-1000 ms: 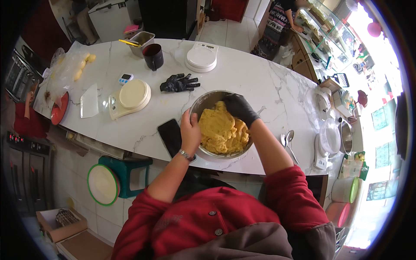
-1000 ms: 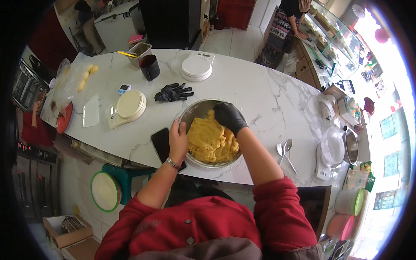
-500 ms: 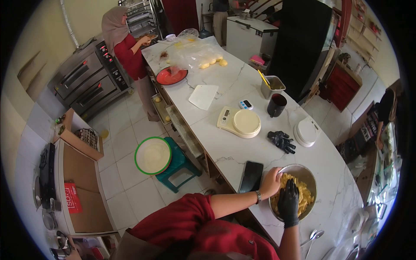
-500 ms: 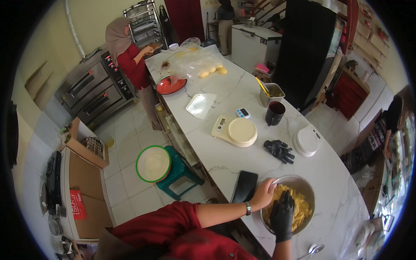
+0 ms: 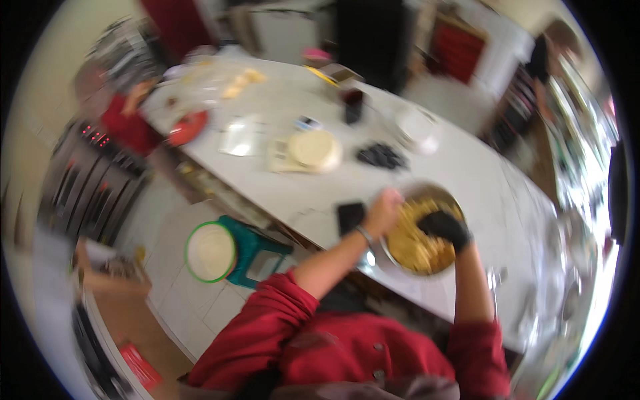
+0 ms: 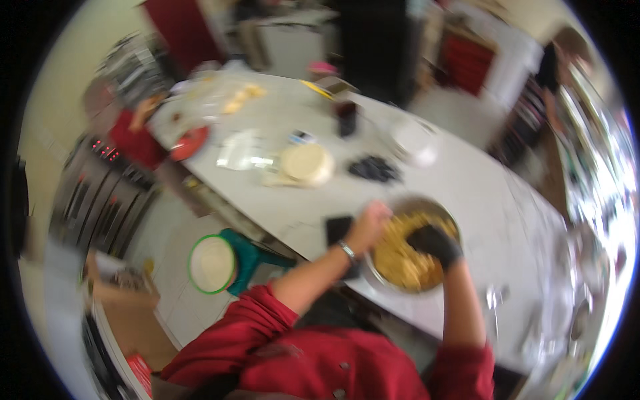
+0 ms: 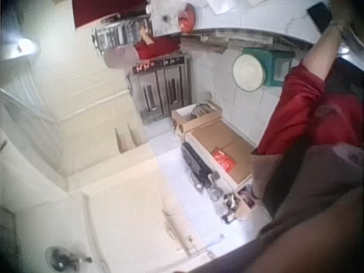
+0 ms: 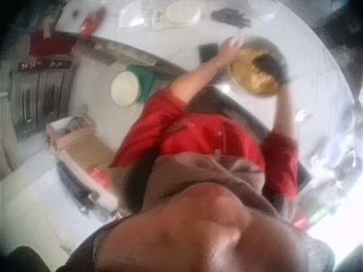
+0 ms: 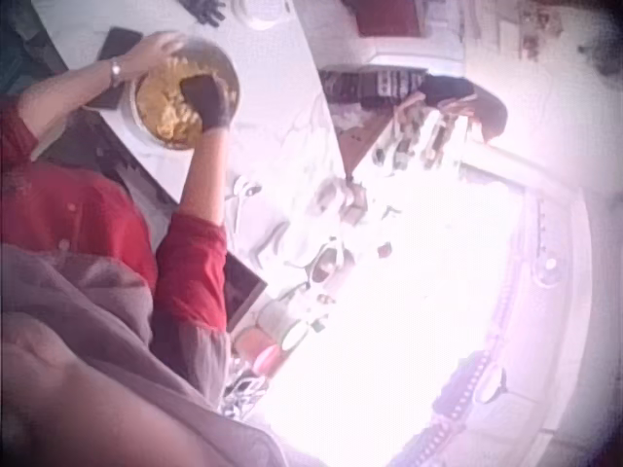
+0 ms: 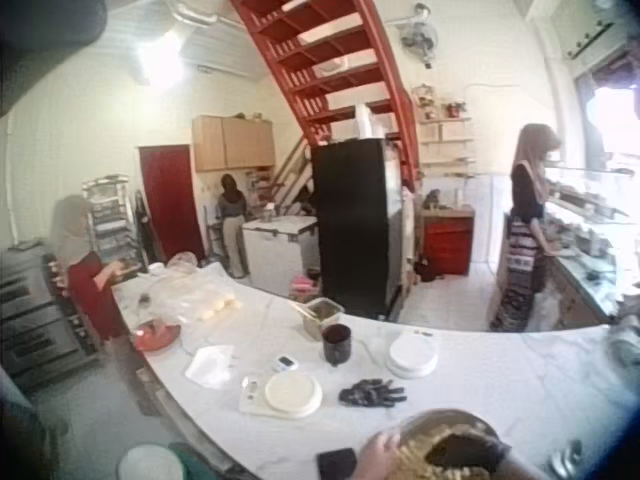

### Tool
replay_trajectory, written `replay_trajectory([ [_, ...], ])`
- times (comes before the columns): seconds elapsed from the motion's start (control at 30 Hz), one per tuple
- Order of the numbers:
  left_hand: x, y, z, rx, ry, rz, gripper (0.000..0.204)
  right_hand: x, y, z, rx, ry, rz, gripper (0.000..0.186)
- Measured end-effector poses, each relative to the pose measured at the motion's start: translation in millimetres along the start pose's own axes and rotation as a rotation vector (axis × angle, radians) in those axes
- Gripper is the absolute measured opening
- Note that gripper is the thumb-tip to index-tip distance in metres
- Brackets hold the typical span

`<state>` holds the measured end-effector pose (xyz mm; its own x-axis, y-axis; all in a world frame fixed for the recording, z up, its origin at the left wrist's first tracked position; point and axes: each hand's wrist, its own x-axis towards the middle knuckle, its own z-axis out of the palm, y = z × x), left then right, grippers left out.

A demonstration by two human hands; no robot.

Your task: The person kneads dough in a metal bowl by hand, then stretches plastic wrap from a roll over the bowl and cuts the wrap using scissors.

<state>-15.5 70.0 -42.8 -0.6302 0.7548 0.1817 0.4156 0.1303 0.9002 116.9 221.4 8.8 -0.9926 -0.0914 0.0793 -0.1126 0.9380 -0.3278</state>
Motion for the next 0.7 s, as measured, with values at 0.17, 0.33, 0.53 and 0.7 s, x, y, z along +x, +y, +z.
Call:
replay_trajectory([
  [0.17,-19.8,9.0,-28.9,-0.164,0.249,-0.263,0.041,10.6,-89.9,-78.1,0.330,0.158,0.288,0.014],
  [0.33,-27.0,34.3,-1.1,-0.288,0.334,-0.267,0.033,-27.0,-61.0,-1.7,0.353,0.172,0.486,0.017],
  [0.53,-44.5,25.7,-5.9,-0.258,0.413,-0.195,0.027,-22.3,-72.1,-46.3,0.074,0.539,0.440,0.016],
  [0.7,-17.5,21.5,-20.7,-0.014,0.330,-0.078,0.024,-8.8,-19.6,-14.7,-0.158,0.245,0.599,0.017],
])
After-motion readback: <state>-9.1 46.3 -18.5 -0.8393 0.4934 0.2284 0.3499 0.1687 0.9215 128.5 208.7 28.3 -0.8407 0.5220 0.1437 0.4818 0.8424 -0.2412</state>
